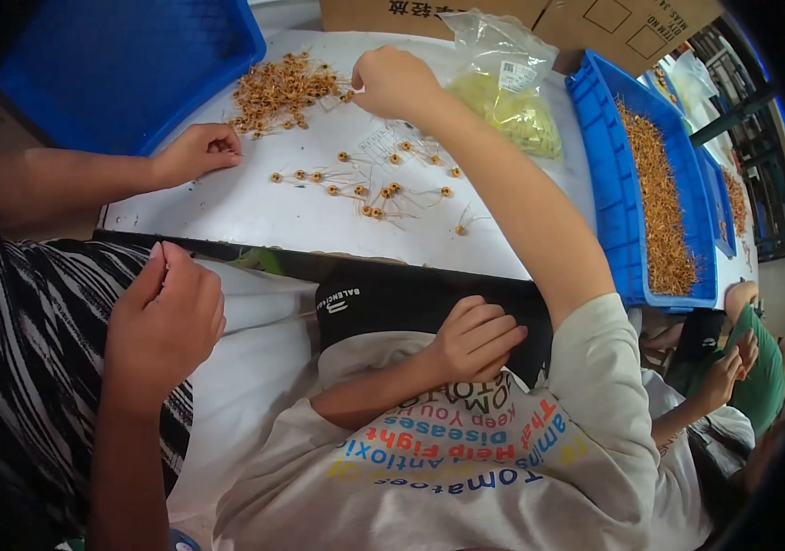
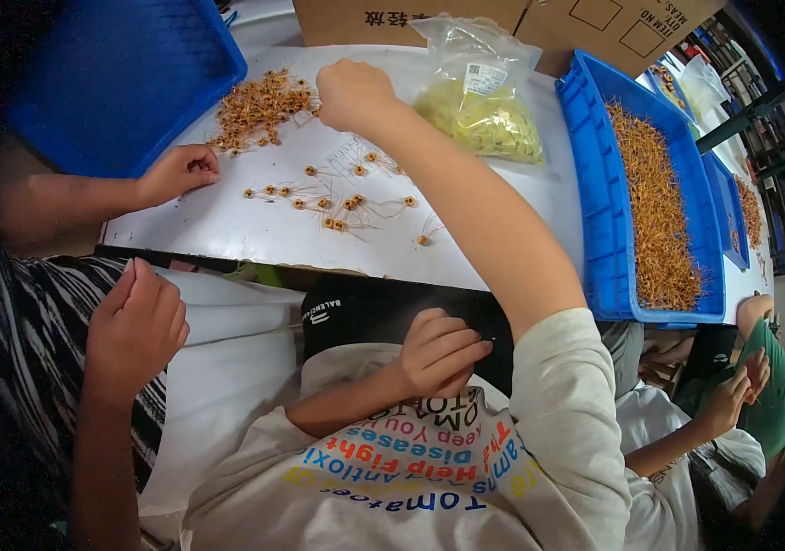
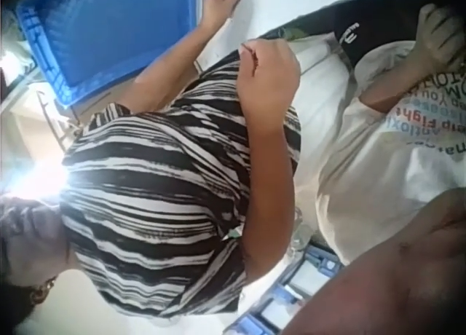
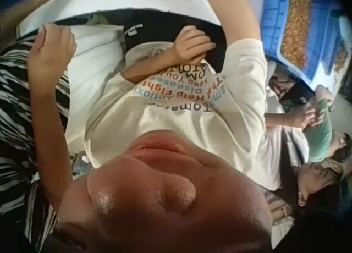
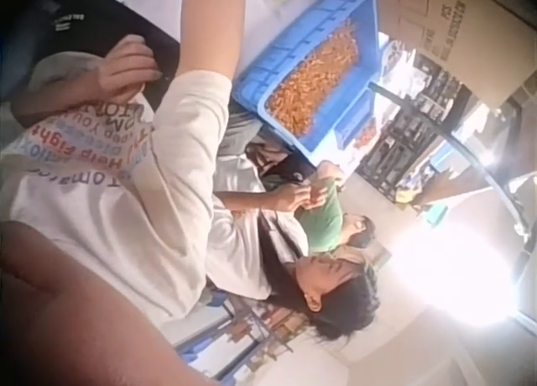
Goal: Inspecting and sorting small metal components into trays and bags at a workbench.
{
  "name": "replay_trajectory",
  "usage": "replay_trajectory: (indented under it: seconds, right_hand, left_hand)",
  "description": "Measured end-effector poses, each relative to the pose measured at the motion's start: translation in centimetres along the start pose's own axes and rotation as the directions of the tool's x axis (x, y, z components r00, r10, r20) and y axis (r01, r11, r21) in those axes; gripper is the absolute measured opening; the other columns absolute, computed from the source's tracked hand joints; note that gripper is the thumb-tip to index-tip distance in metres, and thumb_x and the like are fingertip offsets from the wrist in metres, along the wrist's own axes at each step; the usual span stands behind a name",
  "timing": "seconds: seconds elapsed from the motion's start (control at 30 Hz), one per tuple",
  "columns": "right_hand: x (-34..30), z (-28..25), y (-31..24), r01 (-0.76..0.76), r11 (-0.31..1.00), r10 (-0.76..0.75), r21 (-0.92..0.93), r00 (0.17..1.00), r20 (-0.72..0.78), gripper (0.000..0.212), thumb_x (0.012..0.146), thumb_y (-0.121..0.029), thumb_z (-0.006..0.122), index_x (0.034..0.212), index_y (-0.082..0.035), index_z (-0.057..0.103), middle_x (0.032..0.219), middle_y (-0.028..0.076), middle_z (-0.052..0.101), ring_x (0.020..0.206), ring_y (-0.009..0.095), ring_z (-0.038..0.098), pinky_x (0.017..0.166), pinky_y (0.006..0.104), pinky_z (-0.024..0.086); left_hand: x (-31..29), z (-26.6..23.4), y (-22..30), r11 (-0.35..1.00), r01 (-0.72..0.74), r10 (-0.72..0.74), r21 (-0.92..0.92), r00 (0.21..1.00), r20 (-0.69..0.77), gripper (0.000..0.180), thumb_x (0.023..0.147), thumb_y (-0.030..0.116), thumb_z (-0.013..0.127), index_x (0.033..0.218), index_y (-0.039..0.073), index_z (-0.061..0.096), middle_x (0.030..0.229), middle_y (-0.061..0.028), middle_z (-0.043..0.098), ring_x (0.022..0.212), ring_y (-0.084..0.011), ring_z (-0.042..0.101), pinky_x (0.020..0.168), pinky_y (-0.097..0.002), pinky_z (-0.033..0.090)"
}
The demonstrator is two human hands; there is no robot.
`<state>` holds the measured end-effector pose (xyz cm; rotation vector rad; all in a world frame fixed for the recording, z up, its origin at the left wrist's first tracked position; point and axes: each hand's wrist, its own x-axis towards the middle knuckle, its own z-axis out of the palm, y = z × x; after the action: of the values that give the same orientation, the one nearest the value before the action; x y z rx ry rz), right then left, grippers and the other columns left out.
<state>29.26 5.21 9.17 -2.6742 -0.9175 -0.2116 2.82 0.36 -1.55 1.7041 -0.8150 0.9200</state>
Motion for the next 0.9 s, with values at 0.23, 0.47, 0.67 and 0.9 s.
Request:
replay_trajectory:
  seconds: [0.23,0.47,0.67,0.9]
  right_hand:
    - [1.1,2.4,0.2,-0.016,0.998,0.014,-0.059,0.999,-0.030,0.015,0.073,-0.010,0.063,0.081,-0.001,0.072,0.082,0.019,0.069,0.070,0.035,0.066,0.064,0.0420,0.054]
    - [1.1,2.9,0.7,-0.061,0.997,0.058,-0.053,0.996,-0.065,0.016,0.073,-0.012,0.062,0.079,0.000,0.071,0.083,0.019,0.069,0.069,0.036,0.066,0.063,0.0424,0.053]
    - [-0.3,0.9,0.8,-0.112,0.990,0.107,-0.091,0.992,-0.062,0.019,0.075,-0.021,0.065,0.082,-0.006,0.075,0.082,0.012,0.071,0.072,0.032,0.066,0.066,0.0385,0.054]
    - [-1.9,-0.8,1.5,-0.112,0.994,0.111,-0.006,0.988,-0.106,0.020,0.071,-0.019,0.065,0.080,-0.003,0.074,0.078,0.015,0.069,0.066,0.033,0.063,0.063,0.0396,0.053]
  left_hand:
    - [0.0,-0.4,0.1,1.000,0.022,-0.022,0.001,0.999,0.038,0.032,0.067,0.003,0.063,0.099,0.002,0.070,0.097,-0.0084,0.066,0.083,-0.0231,0.058,0.080,-0.0378,0.046]
    - [0.0,-0.4,0.5,0.999,0.034,-0.034,0.010,0.998,0.050,0.032,0.067,0.003,0.063,0.099,0.003,0.069,0.096,-0.0083,0.066,0.084,-0.0234,0.057,0.082,-0.0388,0.047]
    - [0.1,-0.2,0.6,0.999,0.037,-0.038,0.018,0.997,0.065,0.032,0.068,0.003,0.064,0.100,0.003,0.069,0.095,-0.0082,0.066,0.083,-0.0237,0.057,0.083,-0.0390,0.047]
    - [-0.2,0.1,0.9,0.999,0.044,-0.045,0.008,0.996,0.081,0.032,0.068,0.002,0.063,0.100,0.004,0.069,0.096,-0.0078,0.065,0.083,-0.0236,0.058,0.084,-0.0392,0.047]
